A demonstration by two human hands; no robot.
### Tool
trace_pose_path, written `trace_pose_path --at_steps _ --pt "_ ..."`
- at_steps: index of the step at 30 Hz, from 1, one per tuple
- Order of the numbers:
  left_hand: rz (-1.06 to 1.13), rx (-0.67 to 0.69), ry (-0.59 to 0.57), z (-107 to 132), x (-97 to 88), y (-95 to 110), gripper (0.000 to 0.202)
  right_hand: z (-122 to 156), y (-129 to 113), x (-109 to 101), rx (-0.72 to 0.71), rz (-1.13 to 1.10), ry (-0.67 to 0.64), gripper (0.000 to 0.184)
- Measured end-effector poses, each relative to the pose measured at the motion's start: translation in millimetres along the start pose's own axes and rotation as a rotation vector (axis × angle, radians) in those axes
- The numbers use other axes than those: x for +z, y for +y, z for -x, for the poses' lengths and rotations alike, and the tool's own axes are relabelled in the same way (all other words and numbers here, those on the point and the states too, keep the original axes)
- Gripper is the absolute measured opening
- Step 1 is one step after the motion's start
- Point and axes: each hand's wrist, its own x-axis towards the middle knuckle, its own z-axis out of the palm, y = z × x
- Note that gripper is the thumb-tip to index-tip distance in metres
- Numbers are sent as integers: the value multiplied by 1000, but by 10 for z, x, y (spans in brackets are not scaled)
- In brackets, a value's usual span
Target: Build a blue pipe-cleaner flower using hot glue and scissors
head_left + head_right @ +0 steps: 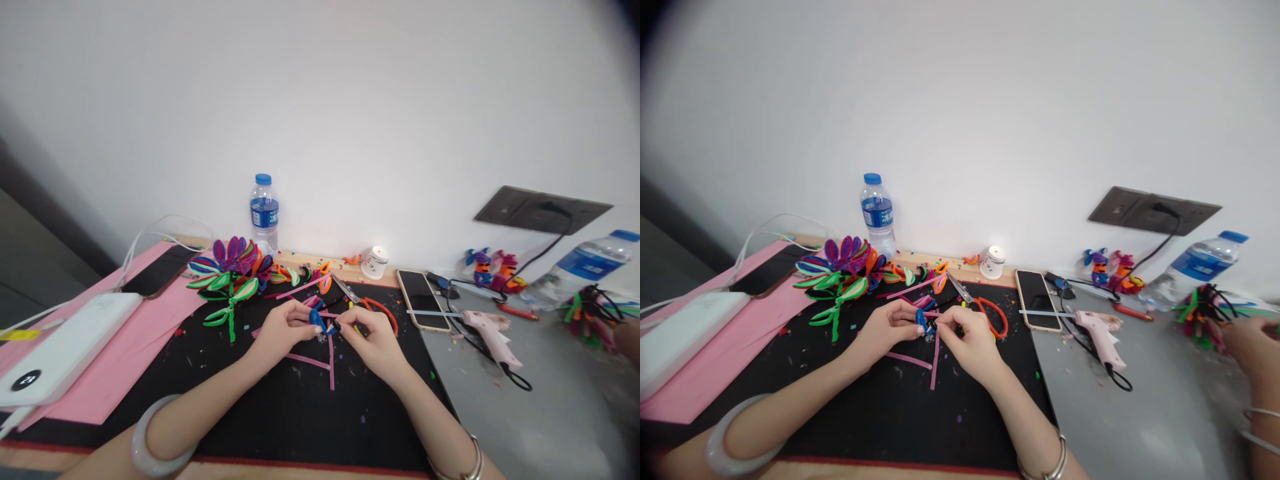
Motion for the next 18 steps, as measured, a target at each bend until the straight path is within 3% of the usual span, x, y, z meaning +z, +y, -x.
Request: trace_pose_path --at_steps 18 --pt "37 -78 -57 57 -15 38 28 -6 52 -48 46 -31 48 14"
